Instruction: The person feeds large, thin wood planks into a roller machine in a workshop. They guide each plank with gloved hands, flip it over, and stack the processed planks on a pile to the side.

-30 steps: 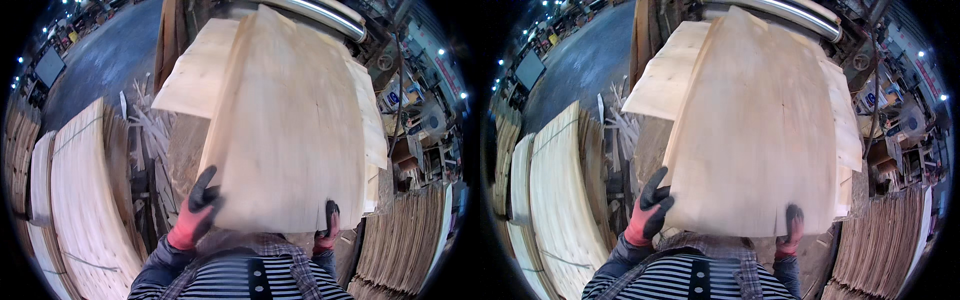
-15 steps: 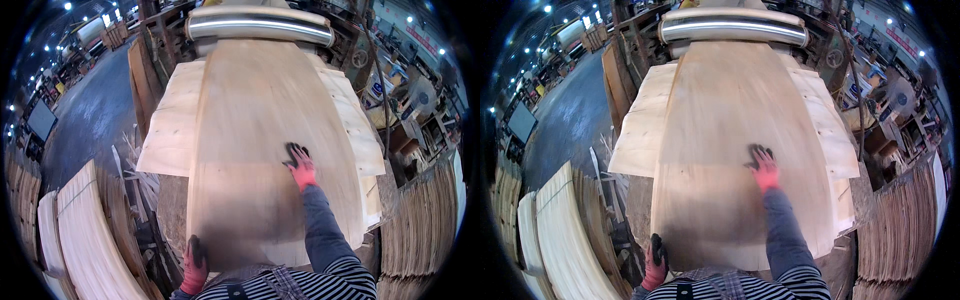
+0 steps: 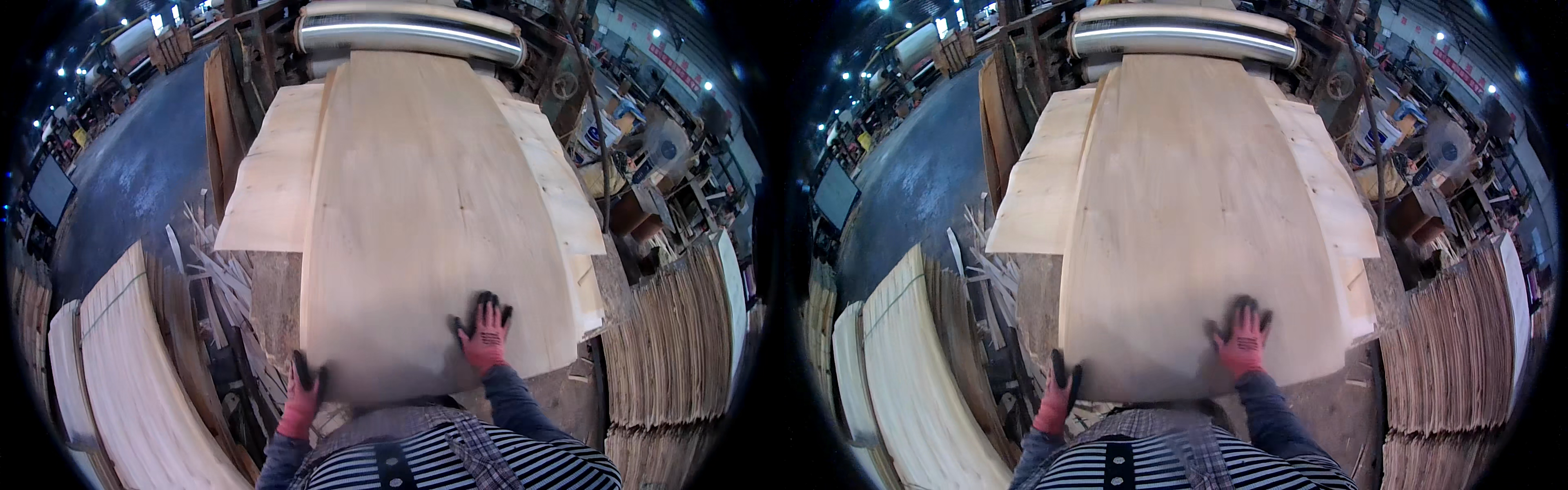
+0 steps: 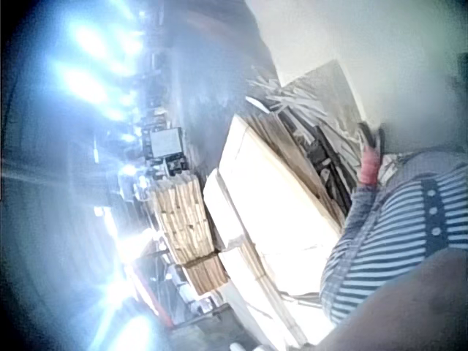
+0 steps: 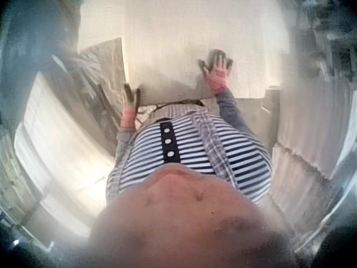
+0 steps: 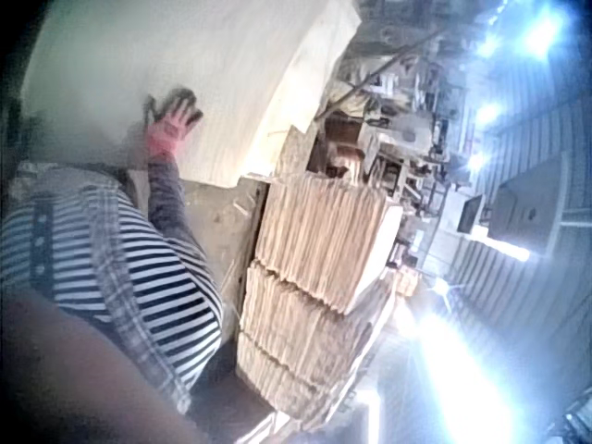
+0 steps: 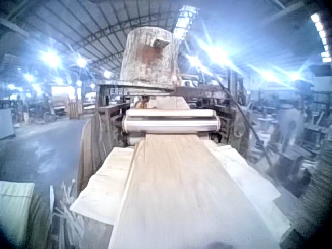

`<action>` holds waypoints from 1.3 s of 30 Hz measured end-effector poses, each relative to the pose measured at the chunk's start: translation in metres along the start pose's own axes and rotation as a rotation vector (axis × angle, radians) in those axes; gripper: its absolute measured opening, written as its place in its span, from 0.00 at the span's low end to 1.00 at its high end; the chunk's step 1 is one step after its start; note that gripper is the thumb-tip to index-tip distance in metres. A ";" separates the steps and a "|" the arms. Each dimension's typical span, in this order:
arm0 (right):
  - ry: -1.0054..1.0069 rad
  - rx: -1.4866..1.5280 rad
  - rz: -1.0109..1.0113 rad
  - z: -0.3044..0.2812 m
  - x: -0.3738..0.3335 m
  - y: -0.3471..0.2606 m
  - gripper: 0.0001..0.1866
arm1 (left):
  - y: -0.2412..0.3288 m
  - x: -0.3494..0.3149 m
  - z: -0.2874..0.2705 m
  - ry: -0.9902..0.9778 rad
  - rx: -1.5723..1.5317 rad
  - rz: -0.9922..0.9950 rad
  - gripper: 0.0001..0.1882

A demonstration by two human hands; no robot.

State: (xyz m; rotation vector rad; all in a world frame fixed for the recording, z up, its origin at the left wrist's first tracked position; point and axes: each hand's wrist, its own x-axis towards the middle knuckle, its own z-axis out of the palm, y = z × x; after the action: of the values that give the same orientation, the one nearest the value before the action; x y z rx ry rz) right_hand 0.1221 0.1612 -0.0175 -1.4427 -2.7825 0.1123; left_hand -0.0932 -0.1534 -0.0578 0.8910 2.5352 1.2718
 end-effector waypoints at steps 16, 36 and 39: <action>0.229 0.377 -0.402 0.006 -0.153 0.018 0.40 | 0.125 -0.035 -0.082 -0.605 -0.567 -0.157 0.25; 0.187 0.337 -0.335 -0.011 0.178 -0.031 0.35 | 0.073 0.011 -0.024 -0.232 0.169 -0.036 0.39; 0.271 0.215 -0.189 -0.018 0.233 -0.054 0.36 | 0.086 0.012 -0.029 -0.181 0.152 0.016 0.36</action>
State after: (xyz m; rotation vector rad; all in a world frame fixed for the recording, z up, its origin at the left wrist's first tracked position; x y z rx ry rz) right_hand -0.0560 0.3213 -0.0028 -1.0547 -2.5766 0.1911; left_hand -0.0768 -0.1270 0.0282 1.0088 2.5104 0.9631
